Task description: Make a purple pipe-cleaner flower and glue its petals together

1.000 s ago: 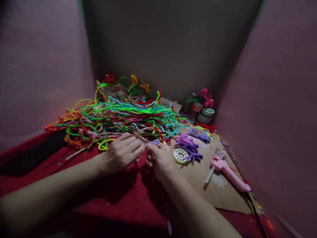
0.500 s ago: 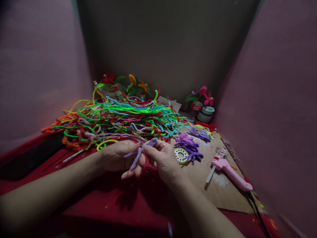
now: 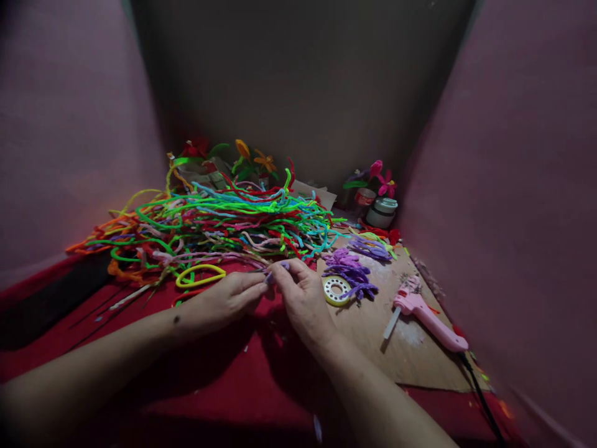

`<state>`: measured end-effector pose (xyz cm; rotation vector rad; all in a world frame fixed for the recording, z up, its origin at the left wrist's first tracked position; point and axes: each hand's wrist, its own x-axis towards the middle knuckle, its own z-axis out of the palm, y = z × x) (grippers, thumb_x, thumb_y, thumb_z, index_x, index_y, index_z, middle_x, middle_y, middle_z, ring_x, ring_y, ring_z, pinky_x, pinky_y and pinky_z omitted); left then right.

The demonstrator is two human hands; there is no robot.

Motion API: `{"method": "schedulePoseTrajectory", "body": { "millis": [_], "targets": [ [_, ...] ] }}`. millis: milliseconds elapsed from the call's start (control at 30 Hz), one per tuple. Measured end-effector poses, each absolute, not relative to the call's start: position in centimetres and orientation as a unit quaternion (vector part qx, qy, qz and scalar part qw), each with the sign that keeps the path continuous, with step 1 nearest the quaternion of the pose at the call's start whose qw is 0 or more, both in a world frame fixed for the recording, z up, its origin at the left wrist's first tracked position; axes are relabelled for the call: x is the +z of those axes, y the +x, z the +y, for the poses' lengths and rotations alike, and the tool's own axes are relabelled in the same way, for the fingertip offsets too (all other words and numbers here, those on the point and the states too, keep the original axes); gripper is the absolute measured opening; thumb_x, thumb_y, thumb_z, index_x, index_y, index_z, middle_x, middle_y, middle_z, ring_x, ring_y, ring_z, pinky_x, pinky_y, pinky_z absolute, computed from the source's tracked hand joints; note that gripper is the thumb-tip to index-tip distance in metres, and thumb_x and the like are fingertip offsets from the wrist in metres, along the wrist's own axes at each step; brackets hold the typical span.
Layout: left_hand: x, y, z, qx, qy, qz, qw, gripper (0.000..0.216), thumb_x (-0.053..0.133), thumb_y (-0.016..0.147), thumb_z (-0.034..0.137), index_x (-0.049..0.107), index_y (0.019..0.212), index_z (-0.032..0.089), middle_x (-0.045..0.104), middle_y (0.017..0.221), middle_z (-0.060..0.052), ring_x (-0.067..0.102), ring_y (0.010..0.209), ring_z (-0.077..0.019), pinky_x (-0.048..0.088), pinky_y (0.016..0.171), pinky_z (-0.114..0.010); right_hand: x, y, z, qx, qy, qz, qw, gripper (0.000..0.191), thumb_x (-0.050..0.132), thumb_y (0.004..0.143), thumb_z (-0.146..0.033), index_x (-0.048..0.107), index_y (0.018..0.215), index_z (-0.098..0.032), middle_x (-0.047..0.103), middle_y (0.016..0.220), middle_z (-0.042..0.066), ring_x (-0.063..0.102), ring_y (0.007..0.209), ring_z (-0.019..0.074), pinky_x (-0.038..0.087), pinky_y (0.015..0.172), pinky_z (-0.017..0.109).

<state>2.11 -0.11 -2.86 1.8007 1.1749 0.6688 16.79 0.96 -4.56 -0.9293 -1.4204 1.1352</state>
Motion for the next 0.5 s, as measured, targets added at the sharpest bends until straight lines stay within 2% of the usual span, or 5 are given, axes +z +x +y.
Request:
{"method": "schedulePoseTrajectory", "body": {
  "millis": [133, 233, 300, 400, 500],
  "targets": [
    [-2.6, 1.8, -0.1, 0.256, 0.572, 0.414, 0.66, 0.023, 0.042, 0.082, 0.034, 0.054, 0.075, 0.016, 0.027, 0.043, 0.009, 0.019, 0.034, -0.0054, 0.022, 0.033, -0.019, -4.6, 16.9, 1.2, 0.522, -0.372, -0.539, 0.547, 0.018, 0.058, 0.076, -0.03, 0.066, 0.069, -0.016, 0.058, 0.058, -0.001, 0.049, 0.051, 0.0101, 0.036, 0.051, 0.022],
    [-3.0, 1.5, 0.3, 0.27, 0.514, 0.345, 0.738, 0.02, 0.043, 0.082, 0.032, 0.055, 0.077, 0.016, 0.022, 0.04, 0.011, 0.014, 0.03, -0.0045, 0.024, 0.03, -0.018, -4.9, 16.7, 1.4, 0.578, -0.349, -0.473, 0.566, 0.017, 0.06, 0.074, -0.03, 0.066, 0.069, -0.015, 0.057, 0.052, -0.001, 0.047, 0.046, 0.0094, 0.035, 0.048, 0.023],
    [-3.3, 1.4, 0.6, 0.259, 0.513, 0.332, 0.748, 0.02, 0.041, 0.083, 0.032, 0.053, 0.082, 0.017, 0.024, 0.04, 0.011, 0.017, 0.029, -0.005, 0.027, 0.03, -0.018, -5.1, 16.7, 1.6, 0.606, -0.325, -0.449, 0.571, 0.017, 0.061, 0.073, -0.03, 0.066, 0.071, -0.014, 0.06, 0.055, 0.001, 0.05, 0.048, 0.0104, 0.037, 0.05, 0.023],
    [-3.8, 1.5, 0.7, 0.259, 0.605, 0.398, 0.64, 0.022, 0.037, 0.085, 0.037, 0.049, 0.086, 0.019, 0.035, 0.045, 0.009, 0.028, 0.03, -0.0067, 0.027, 0.032, -0.019, -5.2, 16.7, 1.7, 0.607, -0.33, -0.441, 0.573, 0.018, 0.062, 0.071, -0.032, 0.067, 0.074, -0.014, 0.062, 0.057, 0.002, 0.051, 0.048, 0.0106, 0.037, 0.047, 0.023],
    [-4.4, 1.8, 0.7, 0.287, 0.734, 0.464, 0.404, 0.018, 0.035, 0.086, 0.032, 0.048, 0.084, 0.019, 0.043, 0.054, 0.005, 0.039, 0.041, -0.0085, 0.03, 0.042, -0.02, -5.2, 16.9, 1.9, 0.599, -0.348, -0.438, 0.573, 0.02, 0.063, 0.07, -0.033, 0.066, 0.072, -0.013, 0.061, 0.055, 0.002, 0.048, 0.044, 0.0098, 0.034, 0.042, 0.022]
  ]
}}
